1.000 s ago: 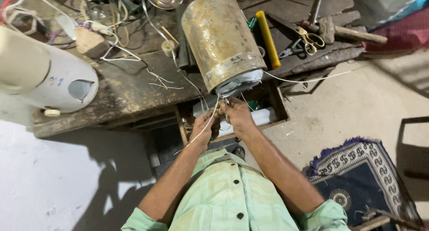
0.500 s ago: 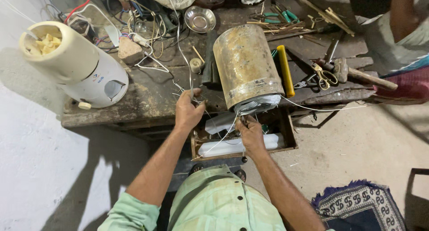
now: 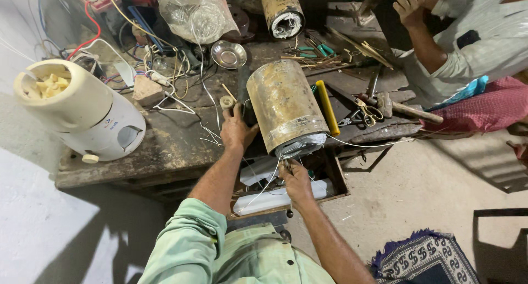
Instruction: The person winds white insulated wire around a cylindrical metal core mounted on a workbench. They use both hands to guide and wrap the wire in layers, occasionally adjusting the coil and pulling the wire taut. The wire is fed from a spool or bundle and wrapped continuously around the core.
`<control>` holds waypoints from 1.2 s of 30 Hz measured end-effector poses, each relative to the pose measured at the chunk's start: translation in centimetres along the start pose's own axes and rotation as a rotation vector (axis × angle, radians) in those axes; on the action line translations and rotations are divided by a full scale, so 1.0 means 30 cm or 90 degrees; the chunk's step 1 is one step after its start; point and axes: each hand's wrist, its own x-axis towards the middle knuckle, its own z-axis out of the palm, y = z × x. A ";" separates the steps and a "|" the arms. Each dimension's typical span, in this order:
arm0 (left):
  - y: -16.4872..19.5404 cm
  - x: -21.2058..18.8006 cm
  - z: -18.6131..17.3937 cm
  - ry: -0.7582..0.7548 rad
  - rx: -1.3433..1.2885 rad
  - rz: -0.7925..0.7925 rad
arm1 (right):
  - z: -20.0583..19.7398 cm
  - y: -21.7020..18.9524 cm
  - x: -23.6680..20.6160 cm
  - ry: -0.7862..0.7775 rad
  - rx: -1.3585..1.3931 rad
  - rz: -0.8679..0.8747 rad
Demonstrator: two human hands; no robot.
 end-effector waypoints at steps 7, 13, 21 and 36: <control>-0.158 0.044 -0.055 0.128 0.003 0.045 | 0.011 0.004 -0.016 0.019 0.026 0.025; -0.271 0.047 -0.172 0.163 0.047 0.056 | 0.015 0.019 -0.038 0.023 -0.050 -0.035; -0.317 -0.110 -0.142 0.184 -0.056 0.141 | 0.035 0.007 -0.062 0.088 -0.174 -0.070; -0.354 -0.046 -0.200 0.284 -0.148 0.252 | 0.064 0.041 -0.069 0.024 -0.339 -0.223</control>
